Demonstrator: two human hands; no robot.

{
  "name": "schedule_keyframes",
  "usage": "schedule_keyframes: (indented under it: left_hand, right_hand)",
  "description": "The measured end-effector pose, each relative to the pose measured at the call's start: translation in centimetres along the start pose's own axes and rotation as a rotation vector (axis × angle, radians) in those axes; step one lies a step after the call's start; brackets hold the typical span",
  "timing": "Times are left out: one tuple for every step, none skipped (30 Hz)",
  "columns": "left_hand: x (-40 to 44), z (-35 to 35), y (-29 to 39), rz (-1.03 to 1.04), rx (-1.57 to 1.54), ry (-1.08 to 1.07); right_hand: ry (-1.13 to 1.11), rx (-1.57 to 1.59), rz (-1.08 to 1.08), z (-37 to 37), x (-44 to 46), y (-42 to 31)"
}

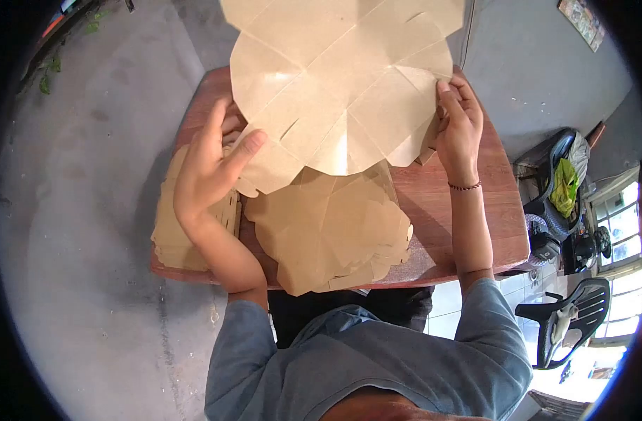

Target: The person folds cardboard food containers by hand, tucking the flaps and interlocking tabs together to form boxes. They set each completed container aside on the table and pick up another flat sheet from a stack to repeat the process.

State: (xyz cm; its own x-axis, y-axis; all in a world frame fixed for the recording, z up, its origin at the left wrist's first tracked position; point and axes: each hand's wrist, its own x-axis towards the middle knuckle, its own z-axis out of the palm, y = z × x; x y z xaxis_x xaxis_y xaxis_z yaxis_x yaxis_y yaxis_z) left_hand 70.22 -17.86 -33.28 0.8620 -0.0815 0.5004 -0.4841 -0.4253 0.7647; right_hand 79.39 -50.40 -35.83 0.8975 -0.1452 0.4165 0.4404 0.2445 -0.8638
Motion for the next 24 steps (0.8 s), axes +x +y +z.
schedule_keyframes:
  left_hand:
    - [0.1,-0.1,0.3,0.004,0.001,-0.003]
    - [0.0,-0.4,0.6,-0.087,-0.003,-0.034]
    - [0.0,-0.5,0.8,-0.180,-0.009,-0.064]
    - [-0.1,-0.5,0.8,-0.179,-0.009,-0.066]
    - [-0.2,-0.6,0.8,-0.188,-0.033,-0.050]
    - [-0.2,-0.7,0.8,-0.197,-0.055,-0.033]
    - [-0.2,-1.0,0.6,-0.197,-0.054,-0.033]
    - [-0.3,-1.4,0.4,-0.178,-0.024,-0.047]
    - [-0.3,-1.7,0.2,-0.158,0.005,-0.062]
    - [-0.3,-1.9,0.0,-0.157,0.005,-0.062]
    - [-0.4,-2.0,-0.1,-0.150,-0.006,-0.069]
    - [-0.4,-2.0,-0.2,-0.145,-0.016,-0.076]
    - [-0.4,-2.0,-0.2,-0.145,-0.015,-0.076]
    - [-0.4,-2.0,-0.3,-0.138,0.017,-0.067]
    - [-0.5,-2.0,-0.3,-0.130,0.050,-0.058]
    - [-0.5,-2.0,-0.2,-0.131,0.050,-0.057]
    - [-0.5,-1.9,0.0,-0.159,0.198,-0.019]
    - [-0.6,-1.7,0.2,-0.188,0.346,0.019]
    - [-0.7,-1.5,0.1,-0.189,0.346,0.020]
    - [-0.8,-1.1,-0.2,-0.117,0.496,0.126]
    - [-0.8,-0.8,-0.3,-0.044,0.645,0.232]
    - [-1.0,-0.6,0.1,-0.044,0.645,0.232]
    - [-1.1,-0.4,0.7,0.028,0.632,0.180]
    - [-1.1,-0.2,1.2,0.099,0.618,0.128]
  right_hand:
    - [0.004,0.002,-0.003,0.0,0.0,0.1]
    - [-0.022,-0.004,0.001,0.3,-0.1,0.1]
    - [-0.049,-0.011,0.006,0.5,-0.2,0.2]
    - [-0.057,-0.006,0.046,0.7,-0.3,0.0]
    - [-0.055,-0.006,0.047,0.6,-0.4,-0.2]
    - [-0.081,-0.047,0.065,0.6,-0.5,-0.3]
    - [-0.108,-0.088,0.083,0.6,-0.6,-0.4]
    - [-0.108,-0.086,0.083,0.8,-0.8,-0.7]
    - [-0.141,-0.048,0.101,1.0,-1.0,-1.1]
    - [-0.173,-0.011,0.120,1.1,-1.0,-1.3]
    - [-0.172,-0.010,0.118,0.9,-0.9,-1.0]
    - [-0.204,0.039,0.113,0.6,-0.6,-0.4]
    - [-0.237,0.088,0.109,0.5,-0.4,-0.1]
    - [-0.237,0.089,0.110,0.3,-0.4,0.0]
    - [-0.246,0.114,0.128,0.2,-0.4,-0.1]
    - [-0.255,0.137,0.146,0.3,-0.5,-0.2]
    - [-0.256,0.137,0.146,0.5,-0.6,-0.4]
    - [-0.209,0.163,0.164,0.8,-0.8,-0.7]
    - [-0.162,0.189,0.182,1.0,-0.9,-0.8]
    - [-0.163,0.188,0.182,0.8,-0.7,-0.5]
    - [-0.202,0.197,0.189,0.4,-0.5,0.1]
    - [-0.240,0.205,0.197,0.1,-0.4,0.4]
    - [-0.239,0.205,0.197,-0.2,-0.3,0.5]
    - [-0.275,0.186,0.221,-0.3,-0.3,0.6]
